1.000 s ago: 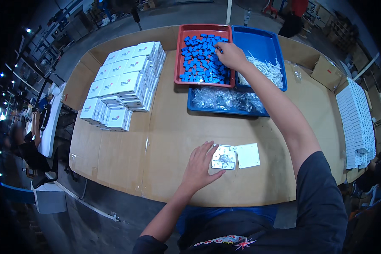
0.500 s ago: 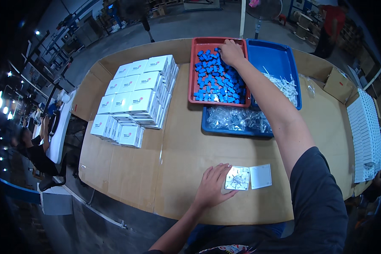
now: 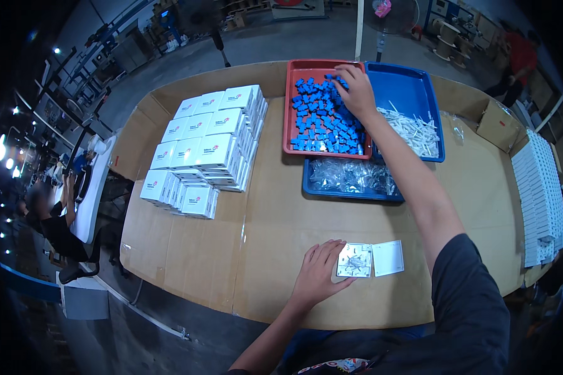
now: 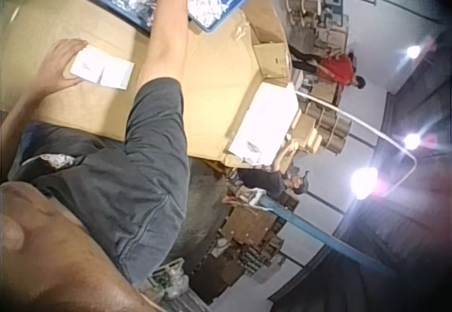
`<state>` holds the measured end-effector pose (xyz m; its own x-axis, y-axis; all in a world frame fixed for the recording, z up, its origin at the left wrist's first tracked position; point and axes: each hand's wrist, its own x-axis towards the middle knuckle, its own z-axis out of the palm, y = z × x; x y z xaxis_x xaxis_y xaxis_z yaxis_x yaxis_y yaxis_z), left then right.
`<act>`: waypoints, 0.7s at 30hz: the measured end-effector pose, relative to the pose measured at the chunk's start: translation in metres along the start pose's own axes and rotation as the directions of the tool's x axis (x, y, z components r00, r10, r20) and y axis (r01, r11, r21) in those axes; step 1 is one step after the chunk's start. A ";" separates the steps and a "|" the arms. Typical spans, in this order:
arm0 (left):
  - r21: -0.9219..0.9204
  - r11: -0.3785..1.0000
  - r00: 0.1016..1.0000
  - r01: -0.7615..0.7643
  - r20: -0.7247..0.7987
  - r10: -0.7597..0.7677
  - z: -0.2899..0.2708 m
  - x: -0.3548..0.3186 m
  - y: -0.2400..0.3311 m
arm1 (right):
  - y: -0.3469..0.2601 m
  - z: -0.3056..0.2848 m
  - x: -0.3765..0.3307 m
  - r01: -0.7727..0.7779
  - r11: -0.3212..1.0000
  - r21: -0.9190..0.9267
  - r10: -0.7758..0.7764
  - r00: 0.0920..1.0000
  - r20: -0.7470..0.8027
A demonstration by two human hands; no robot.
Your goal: Packing small plastic components into cardboard boxes at a workstation.
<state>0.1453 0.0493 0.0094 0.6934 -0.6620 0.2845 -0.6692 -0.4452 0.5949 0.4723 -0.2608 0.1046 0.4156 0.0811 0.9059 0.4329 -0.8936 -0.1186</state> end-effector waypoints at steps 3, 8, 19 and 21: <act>-0.001 1.000 1.000 0.007 -0.015 -0.007 -0.001 -0.002 0.002 | -0.047 -0.056 -0.015 0.063 0.998 -0.003 -0.063 0.994 -0.084; -0.014 1.000 0.999 -0.016 -0.046 0.016 0.000 -0.002 0.009 | -0.112 -0.151 -0.044 0.134 0.991 -0.014 -0.134 0.978 -0.158; -0.083 0.995 0.986 -0.050 -0.163 0.036 0.004 -0.014 0.017 | -0.196 -0.261 -0.095 0.171 0.984 0.058 -0.157 0.970 -0.187; -0.107 0.994 0.989 -0.025 -0.145 0.009 0.003 -0.018 0.019 | -0.203 -0.272 -0.103 0.167 0.984 0.064 -0.152 0.969 -0.194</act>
<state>0.1198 0.0513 0.0134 0.7189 -0.5713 0.3960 -0.6537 -0.3619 0.6646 0.1242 -0.2078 0.1454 0.1814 0.1287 0.9749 0.5468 -0.8372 0.0088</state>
